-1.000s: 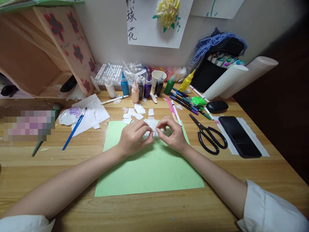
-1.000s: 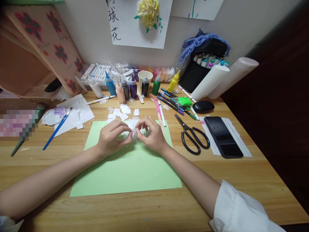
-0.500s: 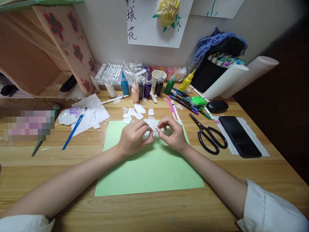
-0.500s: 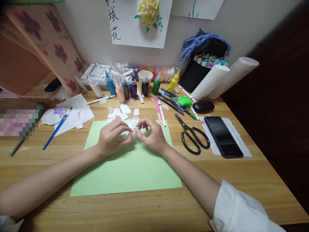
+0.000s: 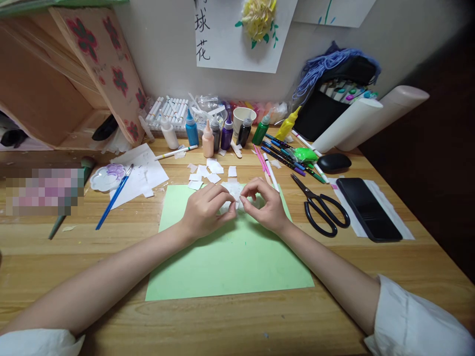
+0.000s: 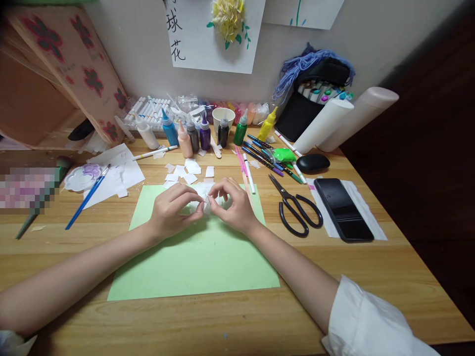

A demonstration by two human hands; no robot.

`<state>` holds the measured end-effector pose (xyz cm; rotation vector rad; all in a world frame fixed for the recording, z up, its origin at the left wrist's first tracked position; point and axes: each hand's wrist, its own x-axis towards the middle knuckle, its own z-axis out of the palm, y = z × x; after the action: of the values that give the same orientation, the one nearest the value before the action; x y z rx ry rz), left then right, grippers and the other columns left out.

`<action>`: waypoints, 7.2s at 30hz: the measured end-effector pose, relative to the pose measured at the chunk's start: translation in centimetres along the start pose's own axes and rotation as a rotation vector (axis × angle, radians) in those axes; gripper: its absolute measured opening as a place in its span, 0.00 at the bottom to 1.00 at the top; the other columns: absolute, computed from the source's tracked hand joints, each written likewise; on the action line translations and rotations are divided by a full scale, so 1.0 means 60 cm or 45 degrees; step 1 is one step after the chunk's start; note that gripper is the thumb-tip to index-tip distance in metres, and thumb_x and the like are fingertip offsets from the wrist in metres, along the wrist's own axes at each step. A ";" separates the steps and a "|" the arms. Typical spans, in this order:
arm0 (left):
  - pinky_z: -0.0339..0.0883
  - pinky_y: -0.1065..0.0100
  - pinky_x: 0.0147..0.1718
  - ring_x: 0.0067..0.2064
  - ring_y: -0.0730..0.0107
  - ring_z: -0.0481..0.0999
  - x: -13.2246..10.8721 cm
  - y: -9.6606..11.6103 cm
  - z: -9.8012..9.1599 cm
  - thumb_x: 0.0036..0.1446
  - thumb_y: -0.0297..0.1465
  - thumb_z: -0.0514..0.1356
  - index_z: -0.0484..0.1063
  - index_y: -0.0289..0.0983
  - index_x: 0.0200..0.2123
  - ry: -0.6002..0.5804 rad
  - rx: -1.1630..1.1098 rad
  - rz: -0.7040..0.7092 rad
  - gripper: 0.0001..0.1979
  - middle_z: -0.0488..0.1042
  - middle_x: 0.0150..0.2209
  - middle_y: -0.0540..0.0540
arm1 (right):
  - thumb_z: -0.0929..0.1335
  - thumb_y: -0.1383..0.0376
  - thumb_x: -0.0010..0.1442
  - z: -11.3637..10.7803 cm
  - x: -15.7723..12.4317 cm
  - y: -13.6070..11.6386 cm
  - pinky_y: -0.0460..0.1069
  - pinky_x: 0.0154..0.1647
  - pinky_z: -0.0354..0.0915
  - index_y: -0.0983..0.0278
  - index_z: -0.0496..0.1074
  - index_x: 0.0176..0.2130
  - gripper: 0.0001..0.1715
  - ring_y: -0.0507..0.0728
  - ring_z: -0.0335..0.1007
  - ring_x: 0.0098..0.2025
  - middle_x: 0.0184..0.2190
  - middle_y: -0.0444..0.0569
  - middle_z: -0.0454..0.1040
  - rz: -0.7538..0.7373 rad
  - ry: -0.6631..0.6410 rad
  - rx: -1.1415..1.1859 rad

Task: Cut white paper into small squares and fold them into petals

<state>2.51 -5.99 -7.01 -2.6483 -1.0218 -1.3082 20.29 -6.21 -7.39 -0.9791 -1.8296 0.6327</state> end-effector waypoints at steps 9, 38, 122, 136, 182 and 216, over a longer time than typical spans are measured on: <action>0.61 0.71 0.25 0.27 0.73 0.69 0.000 0.000 0.000 0.52 0.28 0.59 0.69 0.36 0.28 -0.005 0.009 0.001 0.02 0.73 0.26 0.48 | 0.66 0.71 0.53 -0.002 0.002 -0.001 0.50 0.31 0.60 0.61 0.66 0.31 0.05 0.52 0.59 0.28 0.27 0.44 0.67 -0.027 -0.012 -0.035; 0.64 0.69 0.34 0.35 0.71 0.69 0.002 -0.007 0.001 0.54 0.27 0.60 0.68 0.35 0.33 -0.081 -0.345 -0.164 0.03 0.70 0.32 0.47 | 0.67 0.72 0.52 -0.001 0.000 0.001 0.48 0.29 0.58 0.62 0.66 0.30 0.06 0.52 0.58 0.27 0.25 0.43 0.65 0.001 -0.030 0.071; 0.65 0.67 0.33 0.34 0.70 0.71 0.001 -0.005 -0.001 0.56 0.28 0.57 0.65 0.37 0.33 -0.095 -0.320 -0.125 0.02 0.72 0.31 0.46 | 0.66 0.67 0.55 -0.001 -0.003 0.006 0.49 0.29 0.61 0.62 0.67 0.31 0.01 0.51 0.61 0.27 0.26 0.44 0.68 0.064 -0.032 0.174; 0.66 0.70 0.32 0.33 0.73 0.72 -0.007 -0.011 0.004 0.53 0.25 0.59 0.65 0.37 0.31 -0.072 -0.354 -0.092 0.04 0.74 0.31 0.48 | 0.66 0.69 0.55 -0.004 0.006 -0.002 0.50 0.32 0.59 0.61 0.67 0.29 0.04 0.53 0.59 0.29 0.26 0.43 0.68 0.039 -0.076 0.025; 0.54 0.56 0.40 0.45 0.54 0.65 0.016 -0.057 -0.009 0.56 0.29 0.56 0.71 0.36 0.27 -0.404 0.509 -0.586 0.07 0.72 0.41 0.42 | 0.63 0.66 0.59 0.002 0.007 0.009 0.51 0.39 0.61 0.61 0.68 0.36 0.05 0.56 0.63 0.38 0.34 0.47 0.70 0.287 0.050 -0.121; 0.62 0.69 0.34 0.34 0.71 0.69 0.003 0.015 -0.002 0.54 0.30 0.59 0.72 0.38 0.30 -0.192 -0.468 -0.752 0.03 0.74 0.30 0.50 | 0.67 0.67 0.55 0.002 0.003 0.003 0.49 0.31 0.60 0.61 0.71 0.29 0.03 0.53 0.62 0.28 0.24 0.44 0.70 0.096 -0.043 -0.095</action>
<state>3.01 -6.65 -6.58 -2.8537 -1.8576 -1.5234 20.18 -6.00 -7.48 -1.0966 -1.8645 0.6341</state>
